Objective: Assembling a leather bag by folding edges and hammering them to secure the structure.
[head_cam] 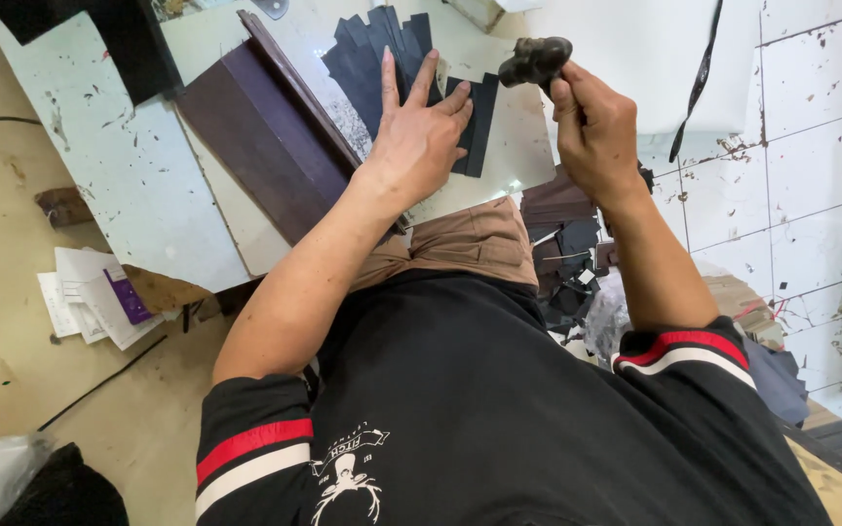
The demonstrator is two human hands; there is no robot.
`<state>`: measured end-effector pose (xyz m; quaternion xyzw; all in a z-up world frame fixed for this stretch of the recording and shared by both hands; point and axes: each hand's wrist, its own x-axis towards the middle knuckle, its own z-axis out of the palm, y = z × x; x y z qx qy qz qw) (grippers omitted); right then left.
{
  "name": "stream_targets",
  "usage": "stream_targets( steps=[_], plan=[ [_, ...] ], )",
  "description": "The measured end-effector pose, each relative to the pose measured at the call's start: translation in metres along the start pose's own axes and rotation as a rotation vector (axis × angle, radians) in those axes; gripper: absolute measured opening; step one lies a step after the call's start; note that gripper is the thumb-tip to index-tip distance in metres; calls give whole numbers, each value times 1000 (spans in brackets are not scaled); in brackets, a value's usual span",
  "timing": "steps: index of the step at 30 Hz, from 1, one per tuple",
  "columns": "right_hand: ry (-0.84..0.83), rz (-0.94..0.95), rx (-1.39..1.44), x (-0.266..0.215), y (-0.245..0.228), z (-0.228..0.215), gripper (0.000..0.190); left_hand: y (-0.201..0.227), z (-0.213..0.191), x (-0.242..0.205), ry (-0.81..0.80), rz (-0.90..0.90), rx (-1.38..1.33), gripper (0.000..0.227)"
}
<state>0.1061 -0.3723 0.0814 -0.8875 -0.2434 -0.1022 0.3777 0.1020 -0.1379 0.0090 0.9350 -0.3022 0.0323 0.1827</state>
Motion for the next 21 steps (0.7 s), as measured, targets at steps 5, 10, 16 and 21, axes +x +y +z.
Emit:
stream_targets(
  steps=[5, 10, 16, 21],
  plan=[
    [-69, -28, -136, -9, 9, 15, 20, 2, -2, 2, -30, -12, 3, 59],
    [-87, -11, -196, -13, -2, 13, 22, 1, 0, 2, -33, -19, 14, 59],
    [-157, -1, -287, -29, -21, 7, 24, 2, 1, 4, -10, -8, 28, 49],
    [-158, -26, -277, -37, -32, 8, 24, 1, 7, 7, 104, 17, 64, 17]
  ],
)
